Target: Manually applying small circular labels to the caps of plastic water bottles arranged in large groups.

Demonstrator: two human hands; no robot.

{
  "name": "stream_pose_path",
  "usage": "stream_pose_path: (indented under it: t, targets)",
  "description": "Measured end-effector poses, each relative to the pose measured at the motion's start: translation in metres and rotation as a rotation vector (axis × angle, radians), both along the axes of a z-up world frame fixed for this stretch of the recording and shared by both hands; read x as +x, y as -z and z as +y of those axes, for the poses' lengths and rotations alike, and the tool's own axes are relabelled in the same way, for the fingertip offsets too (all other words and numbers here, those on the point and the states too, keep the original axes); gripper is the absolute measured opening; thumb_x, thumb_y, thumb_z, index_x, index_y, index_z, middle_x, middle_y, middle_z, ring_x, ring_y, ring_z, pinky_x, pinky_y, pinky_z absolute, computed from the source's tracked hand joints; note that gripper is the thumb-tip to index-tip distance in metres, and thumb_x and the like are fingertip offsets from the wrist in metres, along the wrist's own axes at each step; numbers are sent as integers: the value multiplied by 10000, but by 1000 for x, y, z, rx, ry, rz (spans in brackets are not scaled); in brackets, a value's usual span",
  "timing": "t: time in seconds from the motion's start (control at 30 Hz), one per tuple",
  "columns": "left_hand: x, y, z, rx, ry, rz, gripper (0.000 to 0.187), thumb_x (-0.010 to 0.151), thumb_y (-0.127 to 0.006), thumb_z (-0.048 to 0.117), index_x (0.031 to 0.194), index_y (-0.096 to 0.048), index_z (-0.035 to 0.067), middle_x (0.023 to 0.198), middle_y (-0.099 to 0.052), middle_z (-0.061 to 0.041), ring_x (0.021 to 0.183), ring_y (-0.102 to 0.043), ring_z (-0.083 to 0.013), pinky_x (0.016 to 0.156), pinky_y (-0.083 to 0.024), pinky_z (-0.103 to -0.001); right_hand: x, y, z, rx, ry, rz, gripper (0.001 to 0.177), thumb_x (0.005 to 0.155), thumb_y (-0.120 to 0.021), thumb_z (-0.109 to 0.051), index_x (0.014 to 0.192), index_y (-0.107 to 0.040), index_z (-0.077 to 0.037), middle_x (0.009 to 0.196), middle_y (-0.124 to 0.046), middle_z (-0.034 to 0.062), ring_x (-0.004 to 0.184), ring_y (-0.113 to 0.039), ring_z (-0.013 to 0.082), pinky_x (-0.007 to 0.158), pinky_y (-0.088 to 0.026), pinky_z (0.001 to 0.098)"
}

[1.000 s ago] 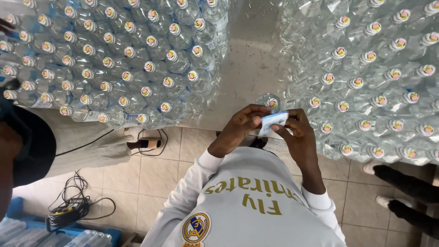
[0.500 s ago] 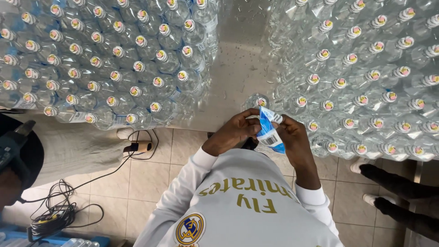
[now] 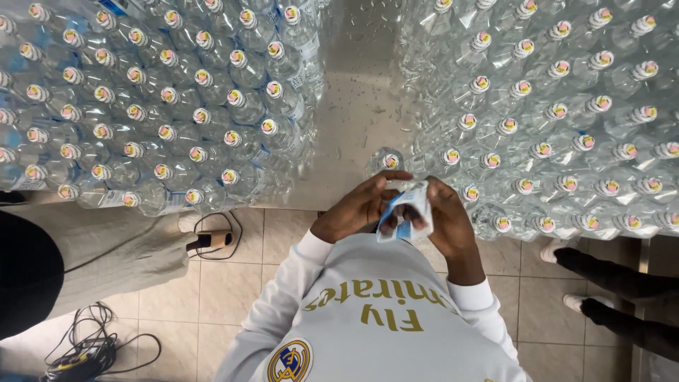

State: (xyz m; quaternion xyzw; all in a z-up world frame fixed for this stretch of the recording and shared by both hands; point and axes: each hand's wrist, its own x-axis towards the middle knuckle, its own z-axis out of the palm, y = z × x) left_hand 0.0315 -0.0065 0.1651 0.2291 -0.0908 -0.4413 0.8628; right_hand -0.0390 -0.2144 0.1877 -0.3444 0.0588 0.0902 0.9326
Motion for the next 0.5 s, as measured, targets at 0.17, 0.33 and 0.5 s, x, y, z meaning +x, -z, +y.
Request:
stream_pose_path:
  t: [0.17,0.33,0.5]
  targets:
    - [23,-28,8,189,-1,-229,677,1056,-690,447,1563,-532,28,678,-614,38,652,-749,-103,689,-665,-267,3,-9,-19,-498,5,-119,133,1020,-734,-107,981,-697,14,760,-639,33,727,-623,85,677,-491,254]
    - [76,-91,17,330,-182,-662,669,1064,-672,553,1470,-603,25,1370,-651,-235,1131,-756,-307,1018,-585,-498,32,-80,-17,-1387,-13,-539,114,1027,-769,-107,1122,-787,-46,995,-799,176,1207,-719,453,1104,-510,605]
    - [102,-104,7,765,-353,-1564,296,1137,-638,362,1003,-700,106,665,-663,-51,843,-787,-279,1182,-397,-571,65,-102,-13,-1731,81,-989,81,1062,-750,-104,1119,-770,-50,940,-771,114,1069,-765,324,1156,-496,560]
